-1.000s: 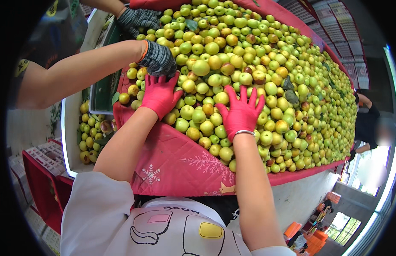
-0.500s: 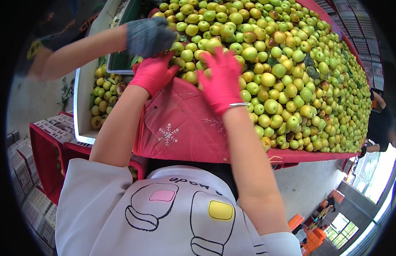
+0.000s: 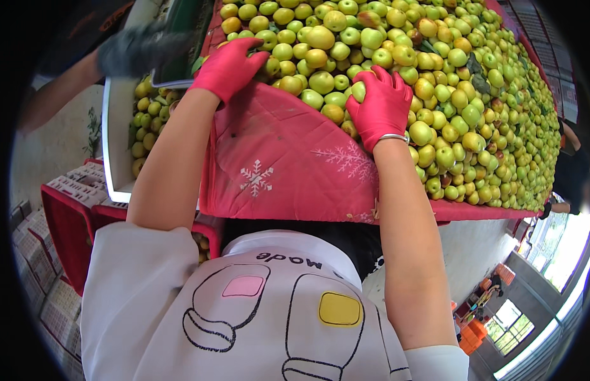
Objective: The person wearing pink gloves sorts green apples from a large pile on a red table into a white crate. They repeatedly pick up apples, inspect them, and place them into the crate while another worker assists nearby.
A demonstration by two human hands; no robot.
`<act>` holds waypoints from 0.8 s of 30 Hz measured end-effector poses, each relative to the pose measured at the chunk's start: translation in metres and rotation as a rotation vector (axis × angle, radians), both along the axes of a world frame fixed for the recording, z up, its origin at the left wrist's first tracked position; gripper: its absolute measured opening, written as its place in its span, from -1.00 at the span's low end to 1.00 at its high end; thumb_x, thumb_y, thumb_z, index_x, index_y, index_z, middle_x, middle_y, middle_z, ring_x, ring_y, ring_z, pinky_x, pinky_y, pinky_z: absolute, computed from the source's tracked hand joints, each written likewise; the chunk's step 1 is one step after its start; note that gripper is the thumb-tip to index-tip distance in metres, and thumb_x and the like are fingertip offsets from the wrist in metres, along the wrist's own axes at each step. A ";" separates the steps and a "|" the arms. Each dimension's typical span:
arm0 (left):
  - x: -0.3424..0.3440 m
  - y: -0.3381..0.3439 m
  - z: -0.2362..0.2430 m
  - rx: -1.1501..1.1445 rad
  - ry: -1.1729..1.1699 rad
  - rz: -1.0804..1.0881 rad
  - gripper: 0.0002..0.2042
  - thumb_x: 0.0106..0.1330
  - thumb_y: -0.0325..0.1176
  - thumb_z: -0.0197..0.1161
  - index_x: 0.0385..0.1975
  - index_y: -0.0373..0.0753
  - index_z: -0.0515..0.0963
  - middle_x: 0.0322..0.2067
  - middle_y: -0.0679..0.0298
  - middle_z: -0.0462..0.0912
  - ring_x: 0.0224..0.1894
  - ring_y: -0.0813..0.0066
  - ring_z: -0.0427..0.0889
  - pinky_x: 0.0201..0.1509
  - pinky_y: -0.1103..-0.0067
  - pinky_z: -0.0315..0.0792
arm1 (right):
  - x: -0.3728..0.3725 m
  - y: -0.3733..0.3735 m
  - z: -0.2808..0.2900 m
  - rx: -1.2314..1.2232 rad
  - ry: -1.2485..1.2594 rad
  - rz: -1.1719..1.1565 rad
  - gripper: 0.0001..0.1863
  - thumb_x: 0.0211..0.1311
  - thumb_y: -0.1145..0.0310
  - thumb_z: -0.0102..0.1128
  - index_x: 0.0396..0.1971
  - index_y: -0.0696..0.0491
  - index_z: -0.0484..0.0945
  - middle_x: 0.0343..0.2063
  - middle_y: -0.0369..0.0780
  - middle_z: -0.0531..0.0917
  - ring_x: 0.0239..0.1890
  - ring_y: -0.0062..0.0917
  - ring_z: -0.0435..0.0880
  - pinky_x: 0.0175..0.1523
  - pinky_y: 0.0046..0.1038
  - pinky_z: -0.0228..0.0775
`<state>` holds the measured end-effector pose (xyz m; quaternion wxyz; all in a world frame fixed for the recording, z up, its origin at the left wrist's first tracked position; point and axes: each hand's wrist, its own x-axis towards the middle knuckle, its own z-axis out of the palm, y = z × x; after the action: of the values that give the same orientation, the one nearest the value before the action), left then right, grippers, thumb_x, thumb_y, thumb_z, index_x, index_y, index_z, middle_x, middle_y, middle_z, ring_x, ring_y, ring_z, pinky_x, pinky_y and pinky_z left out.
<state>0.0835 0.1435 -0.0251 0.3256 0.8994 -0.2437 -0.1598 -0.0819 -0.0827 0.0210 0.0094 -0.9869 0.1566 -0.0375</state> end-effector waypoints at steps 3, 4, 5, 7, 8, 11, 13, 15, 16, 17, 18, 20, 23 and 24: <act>-0.010 -0.001 0.008 0.066 -0.011 0.077 -0.61 0.26 -0.06 0.15 0.01 -0.09 0.57 -0.06 0.05 0.62 -0.04 0.05 0.60 0.04 0.32 0.47 | 0.005 -0.024 0.013 -0.036 -0.063 -0.040 -0.73 -0.13 0.21 0.38 -0.37 -0.14 0.57 -0.24 -0.30 0.64 -0.04 -0.36 0.52 0.14 -0.27 0.26; -0.013 -0.002 0.009 0.082 -0.027 0.129 -0.63 0.26 -0.06 0.15 0.00 -0.06 0.58 -0.08 0.06 0.63 -0.06 0.06 0.61 0.03 0.32 0.47 | 0.005 -0.036 0.021 -0.107 -0.139 -0.011 -0.74 -0.12 0.21 0.38 -0.36 -0.13 0.57 -0.24 -0.30 0.63 -0.05 -0.35 0.53 0.12 -0.27 0.29; -0.016 -0.003 0.010 0.099 -0.047 0.182 -0.64 0.25 -0.06 0.16 -0.02 -0.04 0.59 -0.10 0.08 0.64 -0.07 0.07 0.61 0.02 0.32 0.48 | 0.004 -0.049 0.028 -0.177 -0.218 0.020 -0.74 -0.10 0.22 0.38 -0.34 -0.13 0.58 -0.25 -0.29 0.63 -0.06 -0.34 0.54 0.09 -0.28 0.32; -0.019 -0.005 0.006 0.090 -0.120 0.208 -0.69 0.25 -0.06 0.16 -0.08 0.02 0.62 -0.16 0.11 0.66 -0.13 0.12 0.64 -0.05 0.32 0.50 | -0.002 -0.091 0.039 -0.242 -0.190 -0.170 -0.74 -0.05 0.20 0.37 -0.32 -0.11 0.59 -0.24 -0.27 0.63 -0.05 -0.32 0.53 0.08 -0.26 0.32; -0.020 -0.009 0.012 0.094 -0.104 0.205 -0.70 0.25 -0.05 0.16 -0.09 0.03 0.63 -0.16 0.12 0.66 -0.14 0.12 0.64 -0.06 0.32 0.50 | -0.011 -0.114 0.046 -0.256 -0.155 -0.207 -0.75 -0.02 0.19 0.36 -0.32 -0.10 0.59 -0.24 -0.28 0.64 -0.04 -0.33 0.53 0.10 -0.26 0.31; -0.023 -0.009 0.018 0.129 -0.085 0.230 -0.72 0.25 -0.06 0.16 -0.13 0.06 0.64 -0.14 0.15 0.65 -0.16 0.13 0.65 -0.10 0.31 0.51 | -0.020 -0.134 0.057 -0.328 -0.085 -0.241 -0.69 0.08 0.16 0.30 -0.16 -0.09 0.59 -0.04 -0.19 0.58 0.10 -0.26 0.46 0.22 -0.21 0.23; -0.023 -0.009 0.018 0.114 -0.079 0.220 -0.72 0.24 -0.06 0.16 -0.12 0.07 0.64 -0.12 0.17 0.64 -0.14 0.16 0.64 -0.11 0.30 0.51 | -0.026 -0.138 0.049 -0.442 -0.139 -0.279 -0.61 0.11 0.17 0.28 -0.04 -0.08 0.56 0.07 -0.13 0.51 0.18 -0.20 0.40 0.27 -0.17 0.19; -0.024 -0.006 0.014 0.095 -0.083 0.237 -0.73 0.25 -0.11 0.17 -0.11 0.03 0.63 -0.07 0.16 0.63 -0.08 0.15 0.62 -0.06 0.29 0.50 | -0.015 -0.101 0.043 -0.368 -0.247 -0.261 -0.49 0.14 0.22 0.24 0.13 -0.07 0.44 0.17 0.00 0.40 0.25 -0.06 0.29 0.32 -0.07 0.10; -0.025 -0.005 0.014 0.059 -0.074 0.226 -0.73 0.25 -0.12 0.17 -0.10 0.02 0.63 -0.05 0.16 0.62 -0.07 0.14 0.61 -0.05 0.28 0.49 | -0.012 -0.079 0.033 -0.214 -0.363 -0.121 -0.48 0.14 0.27 0.25 0.14 -0.06 0.44 0.20 0.03 0.36 0.27 -0.01 0.27 0.32 -0.05 0.09; -0.022 -0.006 0.014 0.018 -0.068 0.219 -0.73 0.25 -0.14 0.17 -0.10 0.01 0.63 -0.03 0.16 0.61 -0.05 0.13 0.60 -0.03 0.28 0.49 | -0.003 -0.045 0.035 0.101 -0.311 -0.031 -0.45 0.12 0.30 0.26 0.17 -0.06 0.41 0.25 0.02 0.32 0.30 0.01 0.23 0.35 -0.05 0.06; -0.018 -0.009 0.007 -0.093 -0.110 0.182 -0.75 0.25 -0.20 0.18 -0.13 -0.07 0.64 -0.10 0.11 0.64 -0.08 0.08 0.61 -0.01 0.29 0.48 | -0.003 -0.017 0.028 0.207 -0.312 0.084 -0.42 0.10 0.28 0.27 0.18 -0.08 0.40 0.26 -0.03 0.31 0.32 -0.02 0.21 0.37 -0.06 0.03; -0.009 -0.025 0.004 -0.198 -0.137 0.105 -0.75 0.25 -0.21 0.18 -0.16 -0.12 0.64 -0.18 0.07 0.66 -0.12 0.05 0.62 -0.02 0.29 0.48 | -0.004 0.016 0.018 0.168 -0.139 0.120 -0.42 0.10 0.19 0.28 0.18 -0.14 0.42 0.27 -0.10 0.31 0.35 -0.13 0.18 0.42 -0.05 -0.12; -0.014 -0.060 0.011 -0.297 -0.048 0.008 -0.74 0.22 -0.26 0.27 -0.17 -0.27 0.63 -0.27 -0.02 0.67 -0.14 0.04 0.63 -0.02 0.34 0.47 | -0.014 0.005 0.015 0.041 0.050 0.065 -0.35 0.05 0.05 0.32 0.19 -0.18 0.42 0.29 -0.08 0.28 0.39 -0.10 0.09 0.45 -0.04 -0.26; -0.017 -0.074 0.011 -0.226 -0.087 0.001 -0.70 0.18 -0.24 0.28 -0.16 -0.27 0.60 -0.25 -0.03 0.65 -0.14 0.00 0.61 -0.03 0.30 0.47 | -0.017 -0.002 0.017 0.033 0.034 -0.012 -0.33 -0.01 -0.03 0.35 0.15 -0.16 0.46 0.27 -0.10 0.30 0.37 -0.10 0.10 0.45 -0.03 -0.27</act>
<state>0.0662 0.0695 -0.0140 0.4143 0.8632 -0.2735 -0.0920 -0.0987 -0.0850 0.0384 0.0231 -0.9861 0.1632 -0.0183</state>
